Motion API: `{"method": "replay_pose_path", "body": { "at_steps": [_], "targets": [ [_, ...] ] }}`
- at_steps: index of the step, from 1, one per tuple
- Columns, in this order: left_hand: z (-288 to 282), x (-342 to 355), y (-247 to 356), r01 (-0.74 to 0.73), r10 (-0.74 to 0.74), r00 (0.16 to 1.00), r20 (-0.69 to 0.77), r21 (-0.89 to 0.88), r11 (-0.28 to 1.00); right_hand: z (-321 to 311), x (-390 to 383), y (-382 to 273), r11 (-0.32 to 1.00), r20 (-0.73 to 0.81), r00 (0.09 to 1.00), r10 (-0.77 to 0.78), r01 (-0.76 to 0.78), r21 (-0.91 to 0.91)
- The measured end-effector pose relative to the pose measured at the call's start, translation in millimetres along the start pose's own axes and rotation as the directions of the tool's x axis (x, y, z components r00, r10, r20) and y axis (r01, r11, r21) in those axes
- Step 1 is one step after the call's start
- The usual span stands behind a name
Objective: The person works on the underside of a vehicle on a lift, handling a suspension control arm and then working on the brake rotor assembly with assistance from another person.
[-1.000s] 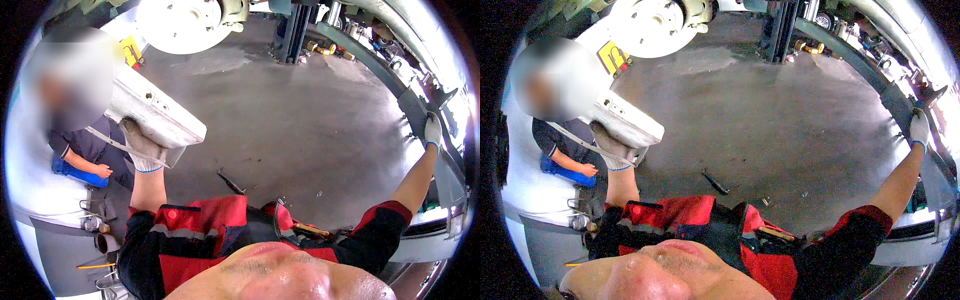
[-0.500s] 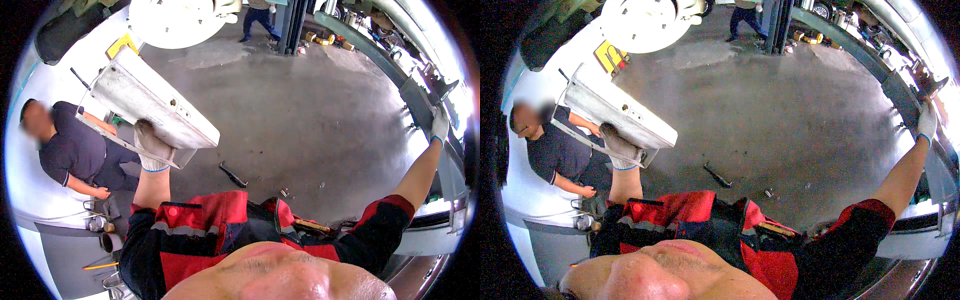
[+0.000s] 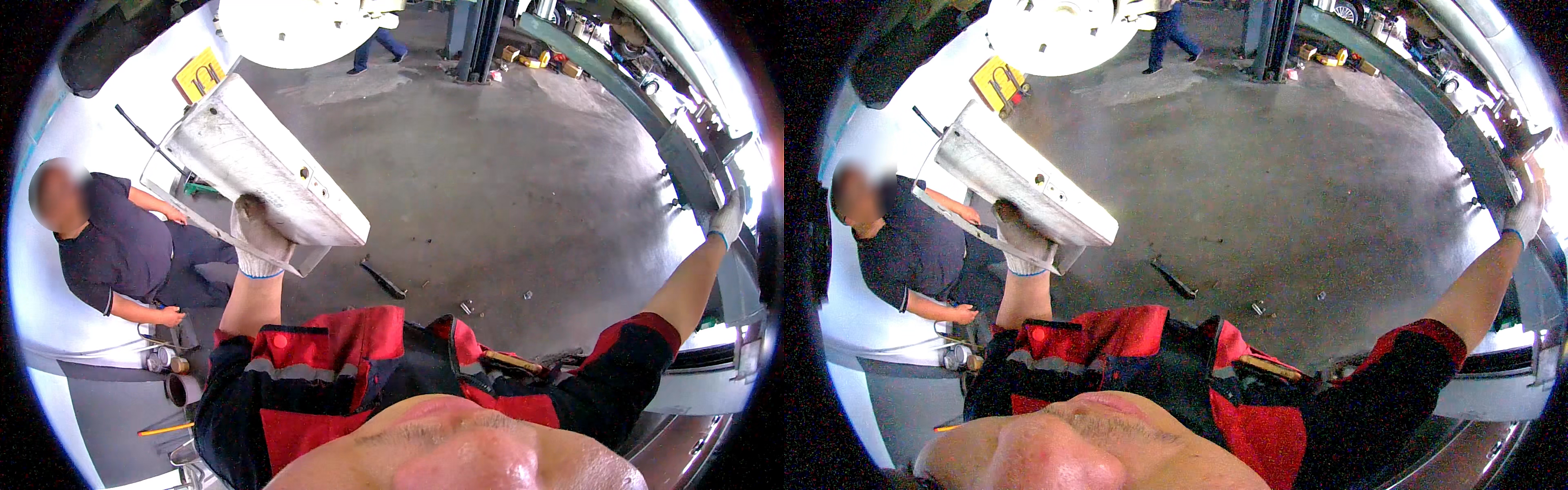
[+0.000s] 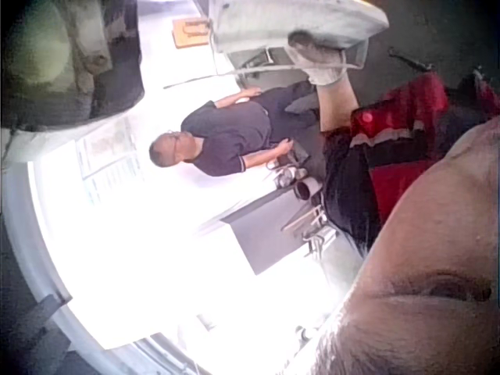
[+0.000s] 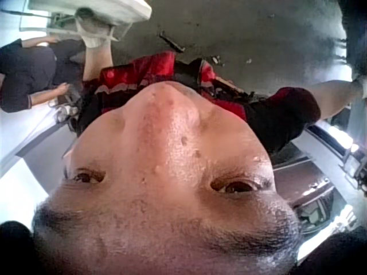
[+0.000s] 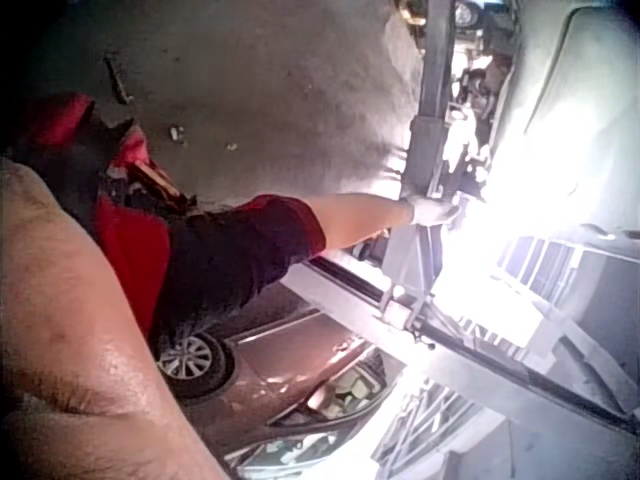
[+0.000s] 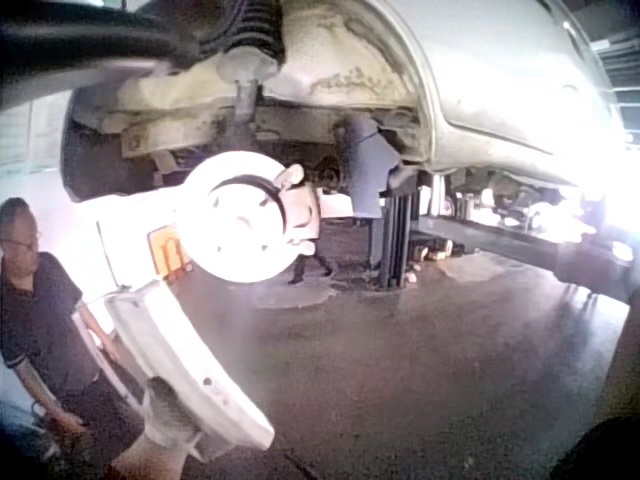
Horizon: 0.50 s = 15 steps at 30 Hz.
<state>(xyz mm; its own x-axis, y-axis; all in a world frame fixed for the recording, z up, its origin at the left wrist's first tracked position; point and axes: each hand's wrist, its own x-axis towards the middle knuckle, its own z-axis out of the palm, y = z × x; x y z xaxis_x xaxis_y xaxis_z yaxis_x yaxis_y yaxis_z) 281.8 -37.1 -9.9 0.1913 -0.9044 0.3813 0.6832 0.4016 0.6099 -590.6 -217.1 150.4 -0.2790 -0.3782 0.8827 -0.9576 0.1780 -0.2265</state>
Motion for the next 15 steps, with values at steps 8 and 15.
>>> {"method": "replay_pose_path", "body": {
  "at_steps": [8, 15],
  "targets": [
    [4, -3, 13, -0.015, 0.015, 1.0, 0.002, -0.062, 0.998, -21, -24, 9, 0.946, -0.079, 0.984, 0.158, -0.174, -0.274],
    [29, -3, 3, -0.19, 0.219, 0.976, 0.002, 0.505, 0.842, -45, -95, -39, 0.912, -0.2, 0.919, 0.341, -0.374, -0.167]
  ]
}}
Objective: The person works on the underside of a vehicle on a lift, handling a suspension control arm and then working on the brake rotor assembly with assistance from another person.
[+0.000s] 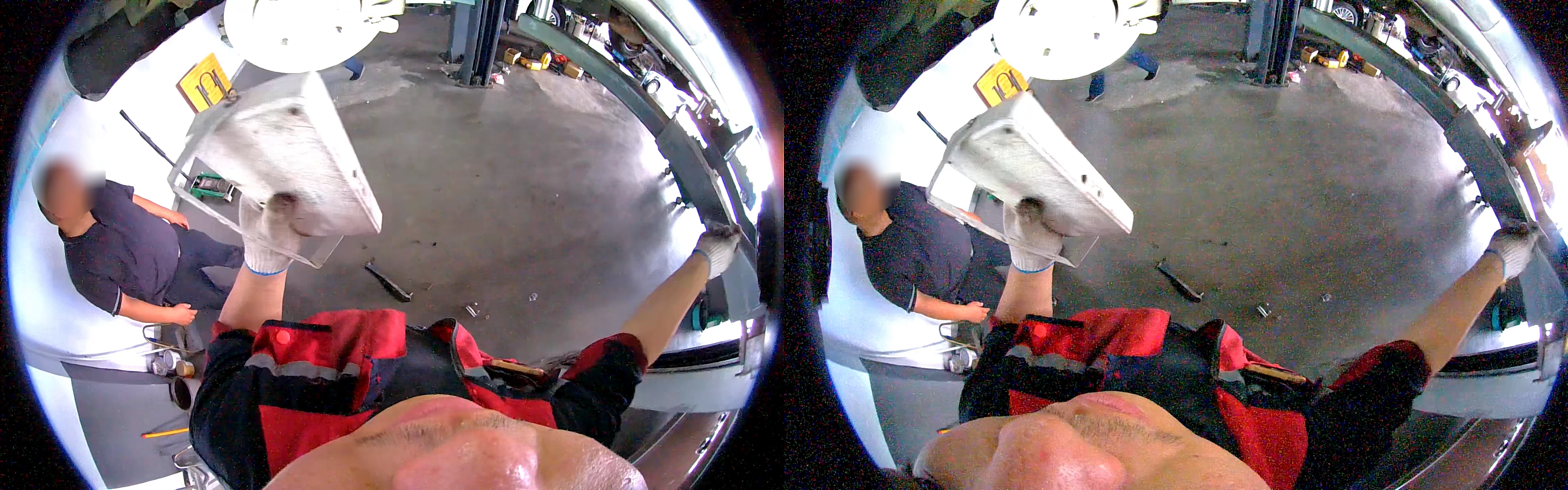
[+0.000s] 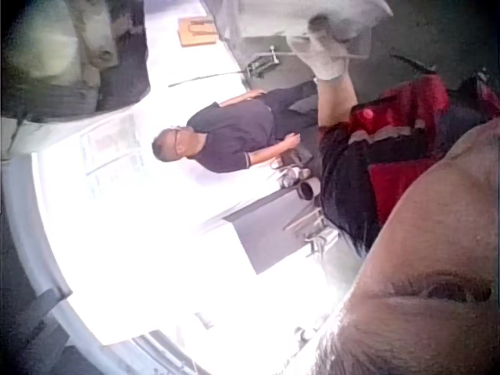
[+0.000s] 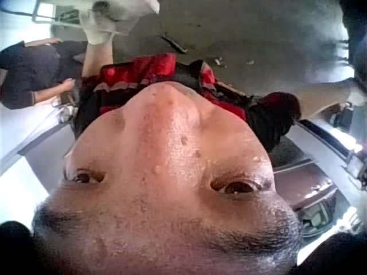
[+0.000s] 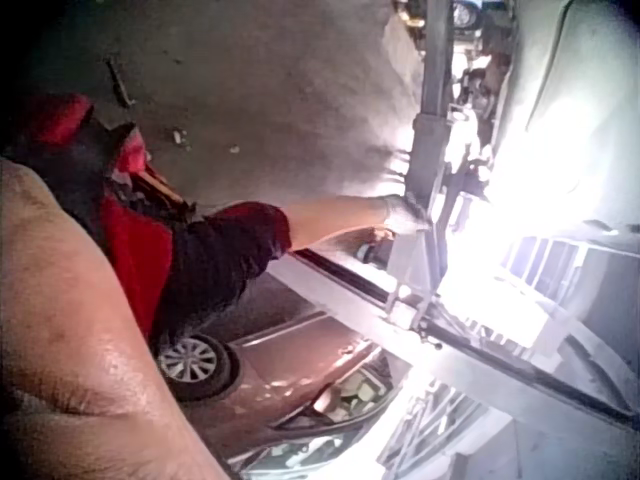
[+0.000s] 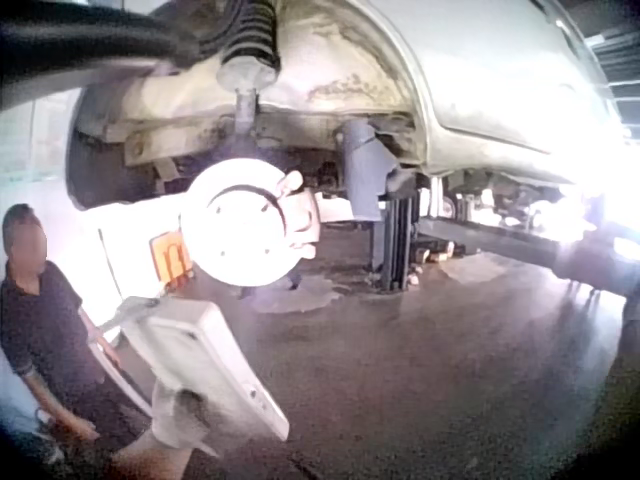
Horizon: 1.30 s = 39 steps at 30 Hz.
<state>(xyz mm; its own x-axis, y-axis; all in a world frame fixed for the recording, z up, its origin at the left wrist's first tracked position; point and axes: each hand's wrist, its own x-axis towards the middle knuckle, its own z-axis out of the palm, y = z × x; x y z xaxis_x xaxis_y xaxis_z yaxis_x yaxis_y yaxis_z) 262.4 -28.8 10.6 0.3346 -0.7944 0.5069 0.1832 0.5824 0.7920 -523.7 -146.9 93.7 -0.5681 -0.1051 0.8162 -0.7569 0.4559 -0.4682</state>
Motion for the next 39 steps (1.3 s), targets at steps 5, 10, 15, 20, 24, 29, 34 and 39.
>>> {"method": "replay_pose_path", "body": {
  "at_steps": [5, 10, 15, 20, 24, 29, 34, 39],
  "targets": [
    [14, -5, 7, -0.065, 0.058, 0.998, 0.039, 0.214, 0.975, -36, -188, -39, 0.212, 0.54, 0.814, 0.215, -0.579, 0.787],
    [38, -9, 22, 0.038, -0.063, 0.992, 0.111, 0.216, 0.976, 13, -485, 16, -0.065, 0.992, 0.06, 0.109, -0.996, 0.067],
    [61, -7, 7, -0.01, -0.072, 0.966, 0.249, 0.314, 0.949, -15, -616, -5, 0.037, 0.899, -0.435, -0.042, -0.9, -0.434],
    [46, -33, -20, 0.292, -0.286, 0.929, 0.233, 0.009, 0.956, -72, -483, -133, 0.297, 0.854, -0.188, -0.485, -0.954, -0.041],
    [59, -59, -37, 0.371, -0.401, 0.889, 0.221, 0.165, 0.914, -119, -455, -210, 0.18, 0.496, -0.248, -0.832, -0.967, -0.182],
    [38, -77, -43, 0.505, -0.51, 0.837, 0.198, 0.079, 0.86, -205, -472, -242, 0.179, 0.455, 0.002, -0.891, -0.918, 0.355],
    [-6, -97, -25, 0.499, -0.461, 0.865, 0.199, -0.239, 0.833, -239, -475, -264, 0.278, 0.594, 0.108, -0.797, -0.808, 0.52],
    [-25, -126, 32, -0.268, -0.016, 0.912, 0.41, 0.624, 0.734, -285, -483, -294, 0.236, 0.652, 0.215, -0.727, -0.814, 0.531]
  ]
}}
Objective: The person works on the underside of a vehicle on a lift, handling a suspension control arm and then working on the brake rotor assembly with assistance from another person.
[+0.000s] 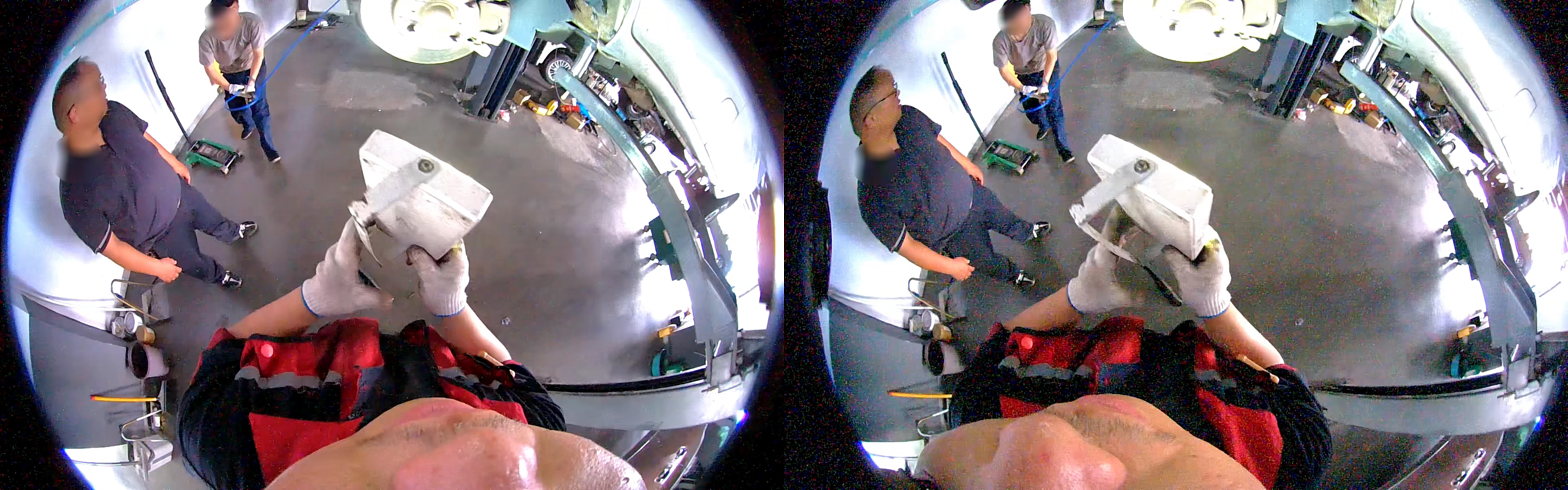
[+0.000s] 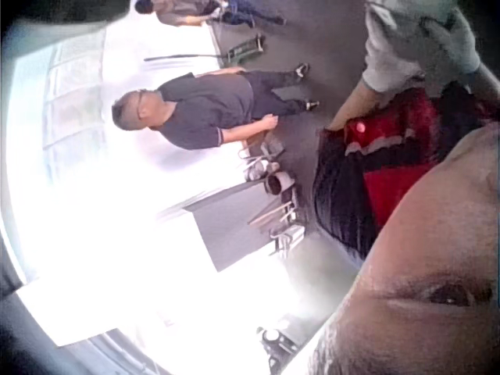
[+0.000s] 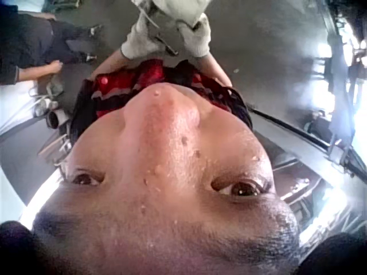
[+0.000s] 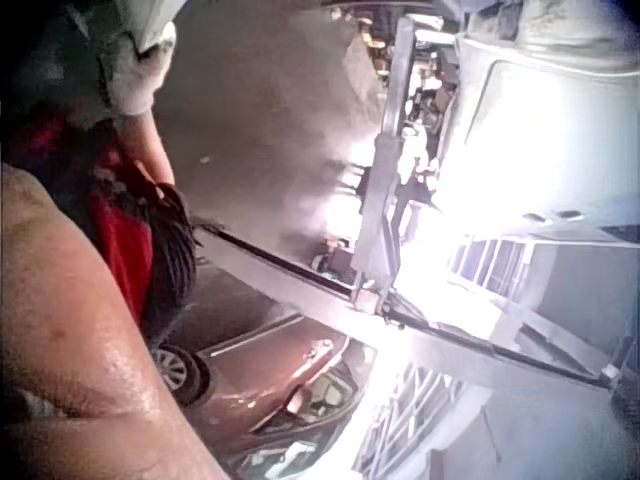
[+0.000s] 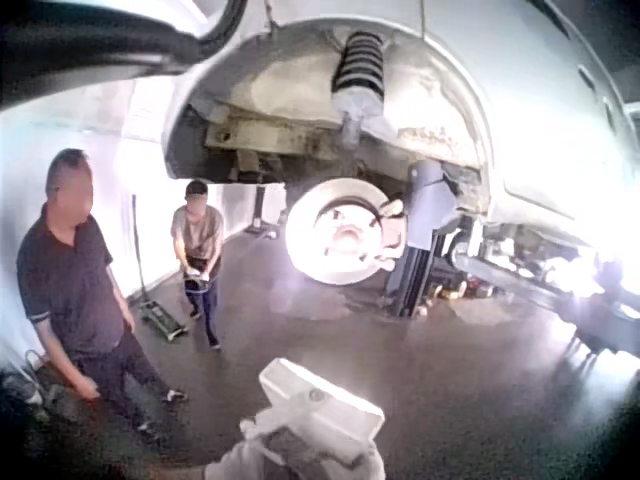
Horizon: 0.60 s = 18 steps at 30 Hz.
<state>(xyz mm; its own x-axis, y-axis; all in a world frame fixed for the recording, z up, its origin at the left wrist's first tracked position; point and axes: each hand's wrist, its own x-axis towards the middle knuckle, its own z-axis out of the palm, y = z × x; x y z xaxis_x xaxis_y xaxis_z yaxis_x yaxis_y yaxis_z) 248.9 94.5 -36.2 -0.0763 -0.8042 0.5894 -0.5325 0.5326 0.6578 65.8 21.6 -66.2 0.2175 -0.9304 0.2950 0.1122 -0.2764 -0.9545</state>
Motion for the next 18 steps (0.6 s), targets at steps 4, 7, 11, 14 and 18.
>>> {"method": "replay_pose_path", "body": {
  "at_steps": [4, 7, 11, 14, 18],
  "targets": [
    [-5, -41, -15, 0.245, -0.256, 0.961, -0.102, -0.105, 0.964, 51, -34, -22, 0.999, 0.018, 0.999, -0.037, 0.037, -0.03],
    [-26, -83, -52, 0.297, -0.313, 0.947, -0.074, -0.168, 0.94, 77, -58, -15, 0.92, 0.213, 0.933, -0.289, 0.332, -0.207],
    [-52, -129, -63, 0.079, -0.076, 0.99, -0.122, 0.024, 0.997, 97, -99, -20, 0.953, 0.305, 0.939, -0.158, 0.226, -0.204],
    [-98, -154, -9, 0.402, -0.375, 0.915, 0.149, -0.259, 0.878, 99, -129, -30, 0.97, 0.368, 0.915, 0.165, -0.083, -0.227],
    [-97, -197, -2, 0.473, -0.42, 0.879, 0.223, -0.509, 0.719, 105, -152, -35, 0.927, 0.435, 0.856, 0.278, -0.122, -0.354]
  ]
}}
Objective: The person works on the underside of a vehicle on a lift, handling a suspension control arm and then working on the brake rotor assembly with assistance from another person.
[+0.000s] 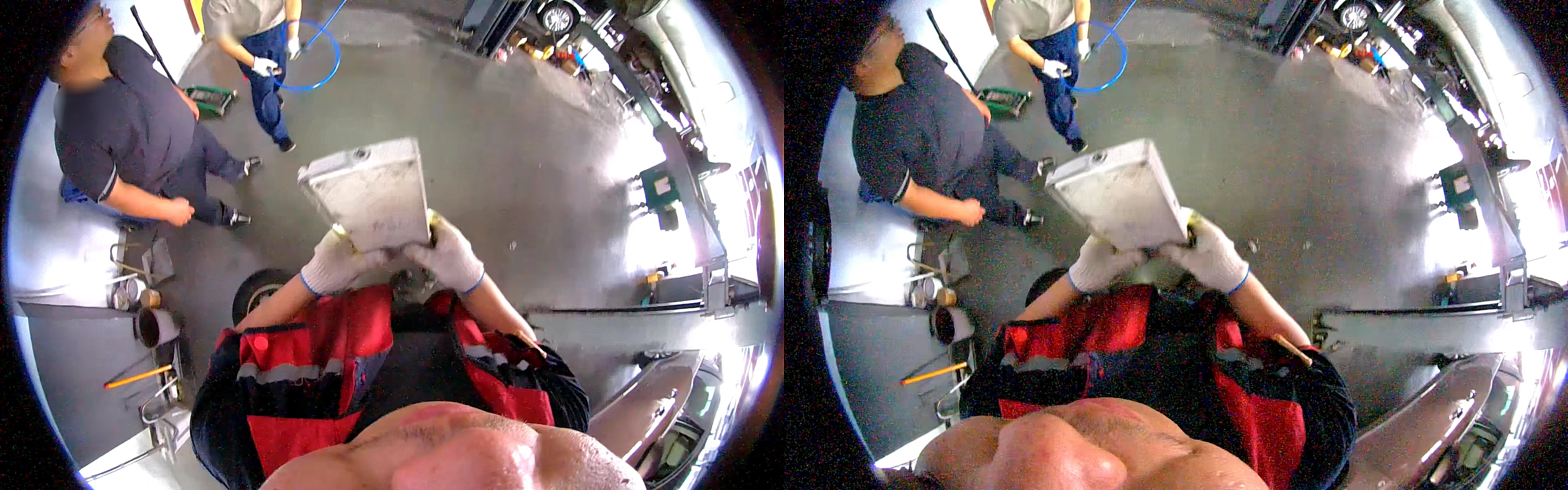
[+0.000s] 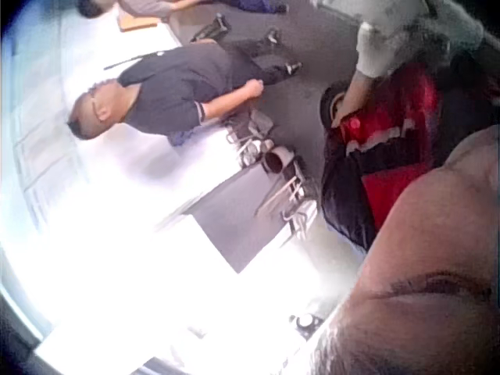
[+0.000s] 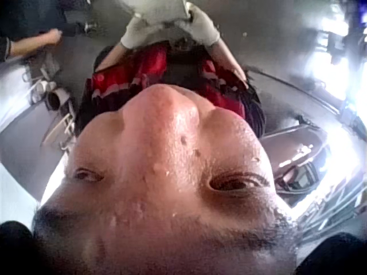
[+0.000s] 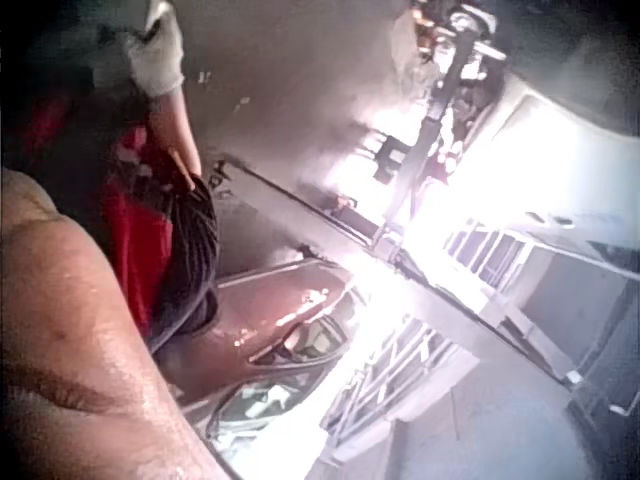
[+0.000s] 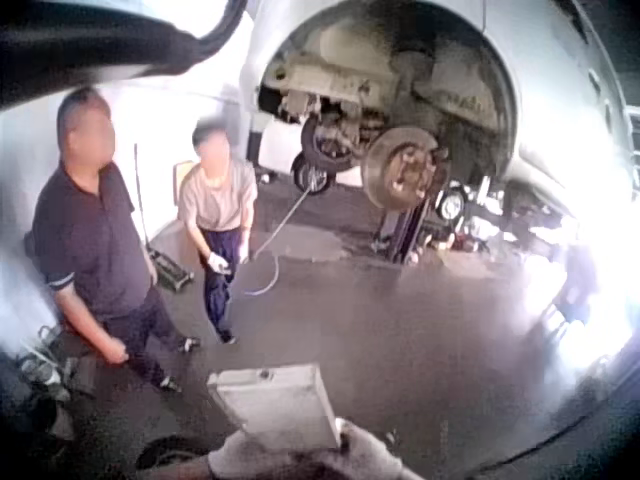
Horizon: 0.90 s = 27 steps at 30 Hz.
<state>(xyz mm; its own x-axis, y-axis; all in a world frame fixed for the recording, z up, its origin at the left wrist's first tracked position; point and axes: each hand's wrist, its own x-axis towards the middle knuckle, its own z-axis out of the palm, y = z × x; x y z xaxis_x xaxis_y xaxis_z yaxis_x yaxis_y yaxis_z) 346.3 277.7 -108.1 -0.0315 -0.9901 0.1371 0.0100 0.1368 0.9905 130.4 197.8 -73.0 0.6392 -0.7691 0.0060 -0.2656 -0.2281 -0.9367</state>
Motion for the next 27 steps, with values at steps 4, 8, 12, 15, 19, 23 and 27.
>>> {"method": "replay_pose_path", "body": {
  "at_steps": [4, 8, 12, 15, 19, 23, 27],
  "targets": [
    [3, -9, 0, 0.059, -0.058, 0.998, -0.012, 0.216, 0.975, 18, -3, -29, 0.975, -0.212, 0.973, 0.087, -0.127, -0.181],
    [10, -13, 28, 0.179, -0.186, 0.982, 0.028, 0.168, 0.969, 39, -7, 4, 0.939, -0.341, 0.914, 0.219, -0.104, 0.327],
    [22, -21, 10, 0.126, -0.125, 0.992, 0.022, -0.014, 0.992, 44, -11, 15, 0.796, -0.411, 0.9, 0.142, 0.143, 0.588],
    [28, -26, 22, 0.149, -0.146, 0.981, 0.126, -0.01, 0.989, 35, -24, 10, 0.719, -0.416, 0.898, 0.142, 0.195, 0.667],
    [54, -35, 12, -0.005, 0.003, 0.999, 0.043, 0.048, 0.999, 28, -52, 24, 0.858, -0.504, 0.86, 0.076, 0.201, 0.472],
    [75, -34, -10, 0.021, -0.04, 0.99, 0.134, 0.14, 0.99, 19, -77, 29, 0.823, -0.588, 0.796, 0.143, 0.234, 0.518],
    [88, -36, 7, -0.074, 0.062, 0.996, 0.067, 0.201, 0.977, 27, -99, 22, 0.849, -0.64, 0.761, 0.109, 0.263, 0.458]
  ]
}}
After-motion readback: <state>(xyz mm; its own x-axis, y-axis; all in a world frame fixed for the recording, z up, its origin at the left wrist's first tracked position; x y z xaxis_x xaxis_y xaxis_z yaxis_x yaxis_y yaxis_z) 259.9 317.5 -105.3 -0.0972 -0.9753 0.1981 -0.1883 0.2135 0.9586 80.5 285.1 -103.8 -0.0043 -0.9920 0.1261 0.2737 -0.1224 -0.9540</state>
